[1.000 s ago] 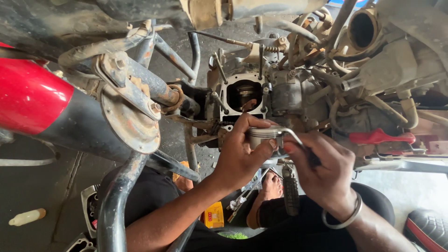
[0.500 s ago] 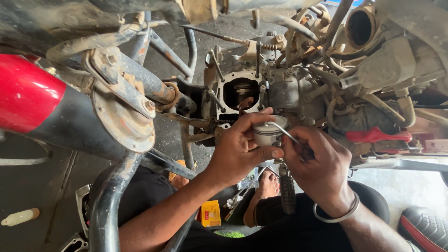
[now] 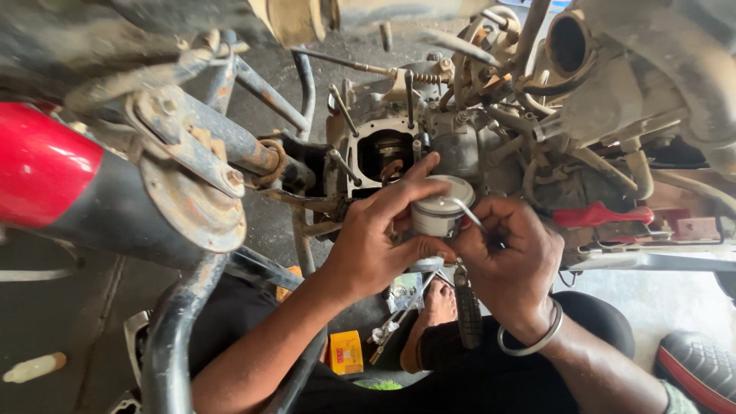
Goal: Repairing a motorcycle engine by installing piston rings onto a piston and preparing for reassembly.
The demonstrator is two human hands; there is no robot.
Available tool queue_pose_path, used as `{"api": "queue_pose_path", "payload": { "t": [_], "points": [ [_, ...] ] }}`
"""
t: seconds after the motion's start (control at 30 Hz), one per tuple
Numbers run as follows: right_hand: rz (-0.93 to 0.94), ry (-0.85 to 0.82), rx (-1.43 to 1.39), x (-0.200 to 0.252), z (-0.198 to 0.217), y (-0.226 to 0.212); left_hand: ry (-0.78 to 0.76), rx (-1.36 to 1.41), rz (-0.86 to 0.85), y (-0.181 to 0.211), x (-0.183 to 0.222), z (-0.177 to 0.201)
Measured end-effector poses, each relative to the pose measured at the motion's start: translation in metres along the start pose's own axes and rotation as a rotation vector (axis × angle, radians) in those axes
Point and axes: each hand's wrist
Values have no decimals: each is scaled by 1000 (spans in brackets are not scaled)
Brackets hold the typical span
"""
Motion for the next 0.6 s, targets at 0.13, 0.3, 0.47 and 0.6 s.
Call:
{"api": "queue_pose_path", "payload": {
  "t": [0.13,0.3,0.47,0.6],
  "points": [
    [-133,7,-140,-21,1,-20,55,139,-32,18,-14,-2],
    [-243,-64,-296,-41,5,-42,143,304,83,10,-19,-8],
    [-377,-234,-439,-36,9,-23,177,30,-68,17,-10,-11],
    [-442,-334,-344,-41,9,-17,201,17,-118,6,-6,-6]
  ]
}}
Point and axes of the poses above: each hand's wrist, its own x-axis away from the middle knuckle, its own z-axis out of the back of the hand, y = z × x, and after that the axes turned 13 degrees about y, right-handed
